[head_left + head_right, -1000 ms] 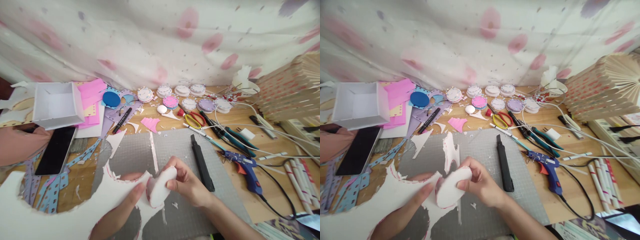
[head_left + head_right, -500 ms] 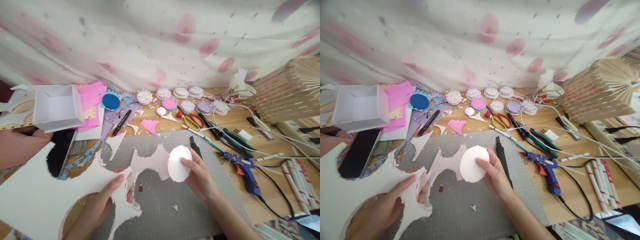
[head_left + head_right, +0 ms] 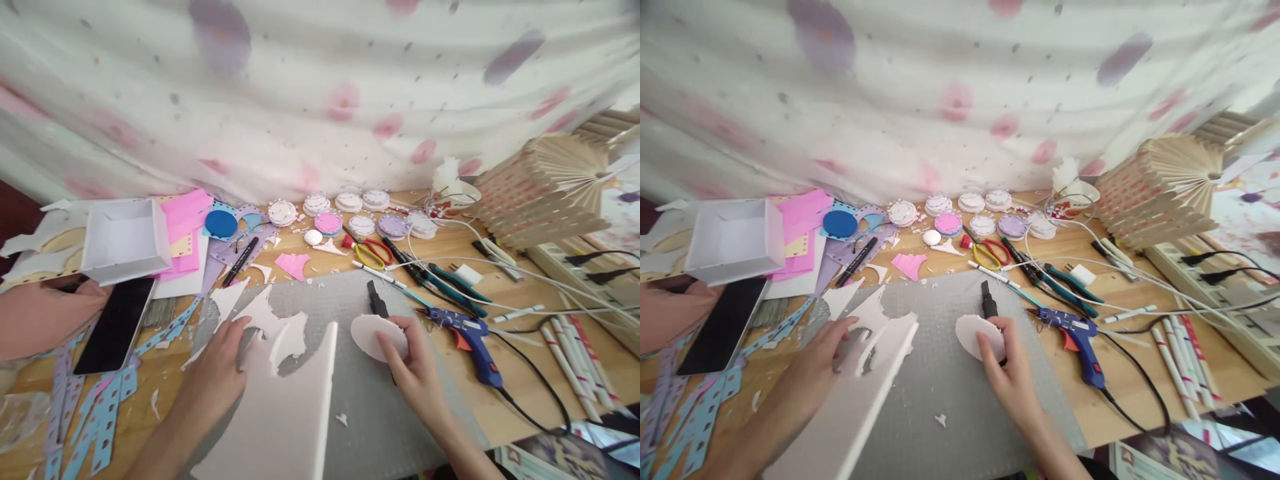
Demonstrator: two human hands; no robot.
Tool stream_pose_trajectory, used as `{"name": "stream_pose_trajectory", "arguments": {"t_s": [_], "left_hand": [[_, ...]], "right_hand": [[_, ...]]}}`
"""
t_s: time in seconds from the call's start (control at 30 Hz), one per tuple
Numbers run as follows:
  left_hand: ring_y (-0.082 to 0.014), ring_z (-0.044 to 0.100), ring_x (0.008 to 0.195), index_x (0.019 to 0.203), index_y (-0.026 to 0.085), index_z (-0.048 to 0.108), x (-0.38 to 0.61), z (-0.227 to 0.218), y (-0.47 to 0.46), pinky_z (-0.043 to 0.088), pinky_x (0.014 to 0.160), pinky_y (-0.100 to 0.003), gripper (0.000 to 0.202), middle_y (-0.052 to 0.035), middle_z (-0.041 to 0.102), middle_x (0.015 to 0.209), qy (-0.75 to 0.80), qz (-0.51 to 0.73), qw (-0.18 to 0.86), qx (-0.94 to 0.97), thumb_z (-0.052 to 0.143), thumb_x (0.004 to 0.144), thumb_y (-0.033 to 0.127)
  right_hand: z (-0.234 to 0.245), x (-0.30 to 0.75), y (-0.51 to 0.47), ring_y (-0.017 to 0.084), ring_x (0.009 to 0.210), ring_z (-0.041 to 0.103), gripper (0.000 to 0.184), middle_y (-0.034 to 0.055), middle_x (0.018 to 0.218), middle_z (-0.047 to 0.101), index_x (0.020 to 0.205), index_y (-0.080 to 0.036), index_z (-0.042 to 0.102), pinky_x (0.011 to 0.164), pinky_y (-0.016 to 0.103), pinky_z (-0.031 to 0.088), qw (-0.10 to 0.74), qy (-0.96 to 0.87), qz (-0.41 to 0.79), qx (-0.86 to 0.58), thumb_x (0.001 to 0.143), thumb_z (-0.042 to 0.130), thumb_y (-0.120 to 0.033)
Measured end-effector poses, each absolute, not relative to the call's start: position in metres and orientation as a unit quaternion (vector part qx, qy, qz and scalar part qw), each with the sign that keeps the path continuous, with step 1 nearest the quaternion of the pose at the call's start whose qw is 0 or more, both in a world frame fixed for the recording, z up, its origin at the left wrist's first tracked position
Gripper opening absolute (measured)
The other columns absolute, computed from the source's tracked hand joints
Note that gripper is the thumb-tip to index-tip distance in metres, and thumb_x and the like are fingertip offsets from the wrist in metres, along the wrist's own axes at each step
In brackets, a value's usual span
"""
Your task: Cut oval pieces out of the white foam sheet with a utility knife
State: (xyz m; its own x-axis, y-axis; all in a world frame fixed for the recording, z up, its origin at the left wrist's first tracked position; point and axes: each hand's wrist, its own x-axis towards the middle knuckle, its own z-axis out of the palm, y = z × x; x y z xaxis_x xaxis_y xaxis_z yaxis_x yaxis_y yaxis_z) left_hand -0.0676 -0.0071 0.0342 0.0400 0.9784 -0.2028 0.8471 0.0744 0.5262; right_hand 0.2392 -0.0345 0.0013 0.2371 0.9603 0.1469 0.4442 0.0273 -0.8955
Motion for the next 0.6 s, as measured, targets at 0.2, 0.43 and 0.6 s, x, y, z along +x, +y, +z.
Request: {"name": "stream_pose_trajectory", "arguments": {"t_s": [0.2,0.43,0.6], "left_hand": [[-0.0370,0.035,0.137,0.140,0.022,0.036,-0.091,0.017,-0.013,0.033,0.109,-0.051,0.079,-0.0150,0.037,0.148,0.619,0.076,0.130,0.771,0.066,0.068,0.035],[-0.0365,0.052,0.118,0.135,0.013,0.042,-0.103,0.022,0.002,0.041,0.100,-0.049,0.075,-0.0166,0.056,0.124,0.636,0.076,0.115,0.759,0.064,0.070,0.043],[-0.0309,0.059,0.103,0.125,0.015,0.053,-0.105,0.022,0.002,0.048,0.089,-0.043,0.060,-0.0107,0.057,0.108,0.649,0.111,0.114,0.744,0.060,0.071,0.041]], "right_hand": [[-0.023,0.241,-0.044,0.023,0.074,0.059,0.016,0.0056,0.088,0.062,0.102,-0.024,0.049,0.057,0.030,0.045,0.424,-0.586,0.269,-0.636,0.093,0.050,-0.038],[-0.029,0.239,-0.041,0.023,0.074,0.059,0.018,0.0056,0.089,0.063,0.103,-0.023,0.050,0.060,0.031,0.045,0.441,-0.582,0.239,-0.640,0.093,0.050,-0.038],[-0.032,0.241,-0.039,0.021,0.072,0.060,0.020,0.0042,0.086,0.063,0.102,-0.022,0.051,0.058,0.029,0.047,0.443,-0.596,0.203,-0.639,0.093,0.050,-0.039]]}}
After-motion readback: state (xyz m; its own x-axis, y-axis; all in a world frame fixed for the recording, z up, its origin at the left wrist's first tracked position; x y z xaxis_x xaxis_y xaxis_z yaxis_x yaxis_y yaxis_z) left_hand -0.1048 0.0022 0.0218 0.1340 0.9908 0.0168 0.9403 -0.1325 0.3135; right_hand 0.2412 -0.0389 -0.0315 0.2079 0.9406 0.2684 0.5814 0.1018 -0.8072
